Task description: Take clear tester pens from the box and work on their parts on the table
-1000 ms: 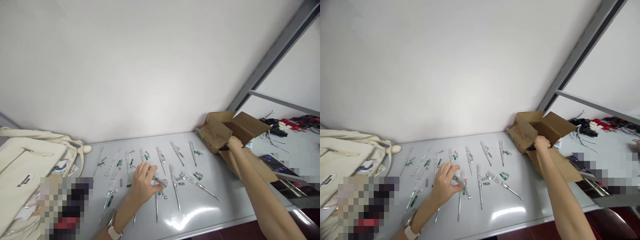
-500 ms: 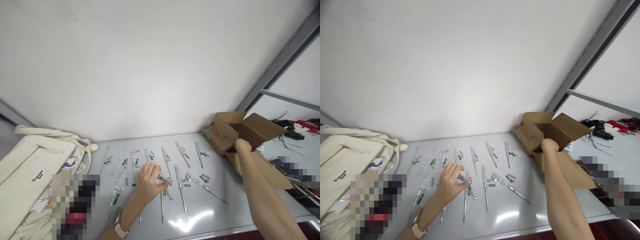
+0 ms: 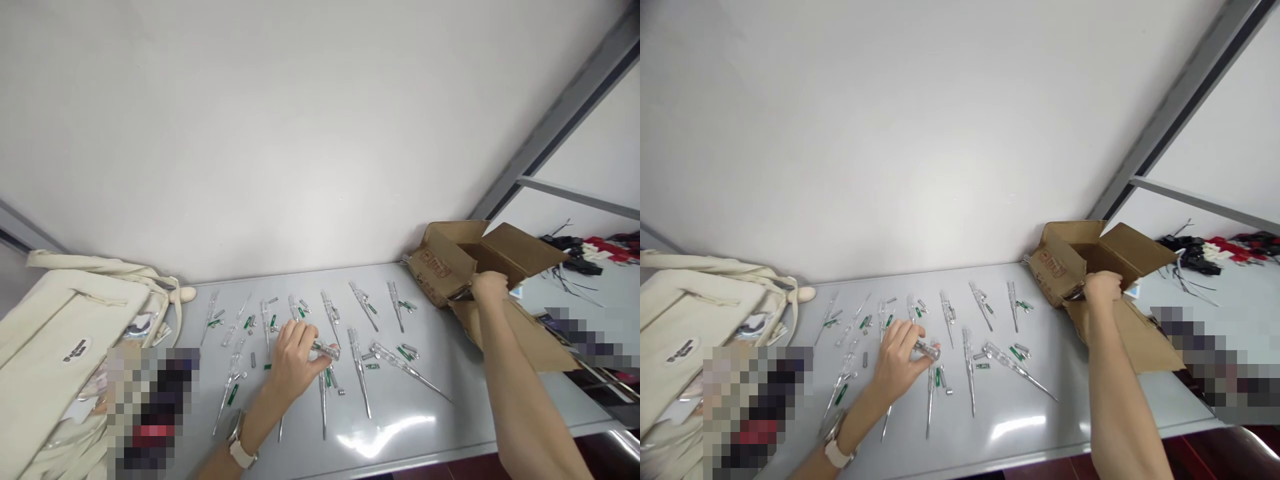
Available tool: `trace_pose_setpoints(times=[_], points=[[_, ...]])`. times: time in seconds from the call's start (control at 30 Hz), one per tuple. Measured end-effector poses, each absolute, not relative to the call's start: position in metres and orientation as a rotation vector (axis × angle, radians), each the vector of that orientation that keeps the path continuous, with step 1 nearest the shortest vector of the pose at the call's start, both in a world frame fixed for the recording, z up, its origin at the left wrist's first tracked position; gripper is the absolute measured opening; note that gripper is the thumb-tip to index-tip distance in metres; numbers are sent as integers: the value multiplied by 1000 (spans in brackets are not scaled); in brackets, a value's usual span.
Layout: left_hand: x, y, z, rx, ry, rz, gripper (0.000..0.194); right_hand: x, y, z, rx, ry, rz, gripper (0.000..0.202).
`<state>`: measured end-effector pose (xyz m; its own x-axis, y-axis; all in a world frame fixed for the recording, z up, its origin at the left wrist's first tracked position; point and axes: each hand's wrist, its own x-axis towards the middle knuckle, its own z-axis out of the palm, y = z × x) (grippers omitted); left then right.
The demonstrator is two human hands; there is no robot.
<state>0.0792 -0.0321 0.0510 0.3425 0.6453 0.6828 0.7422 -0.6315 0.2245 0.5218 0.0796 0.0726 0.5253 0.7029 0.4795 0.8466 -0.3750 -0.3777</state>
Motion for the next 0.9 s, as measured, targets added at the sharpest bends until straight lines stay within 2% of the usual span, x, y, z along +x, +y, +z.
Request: trace_pose_setpoints(times=[0.1, 0.2, 0.27, 0.33, 0.43, 0.53, 0.7, 0.9], points=[[80, -32, 51, -2466, -1305, -1191, 23, 523, 63, 83, -2292, -875, -341, 58], [79, -31, 51, -2471, -1319, -1194, 21, 508, 32, 106, -2229, -766, -469, 64], [78, -31, 51, -2478, -1332, -1181, 21, 486, 5, 121, -1995, -850, -686, 58], [78, -30, 51, -2482, -1345, -1169, 21, 457, -24, 126, -1902, -1019, -712, 49], [78, -30, 50, -2486, -1351, -1163, 21, 411, -65, 107, -1886, -1365, -299, 42], [78, -30, 48, -2493, -1357, -1154, 18, 378, -96, 64, -1883, -1747, 353, 36], [79, -31, 46, -2512, -1353, -1159, 17, 364, -120, 15, -2099, -1707, 348, 32], [80, -31, 46, -2500, -1344, -1159, 16, 363, -123, 15, -2246, -1651, 474, 31]])
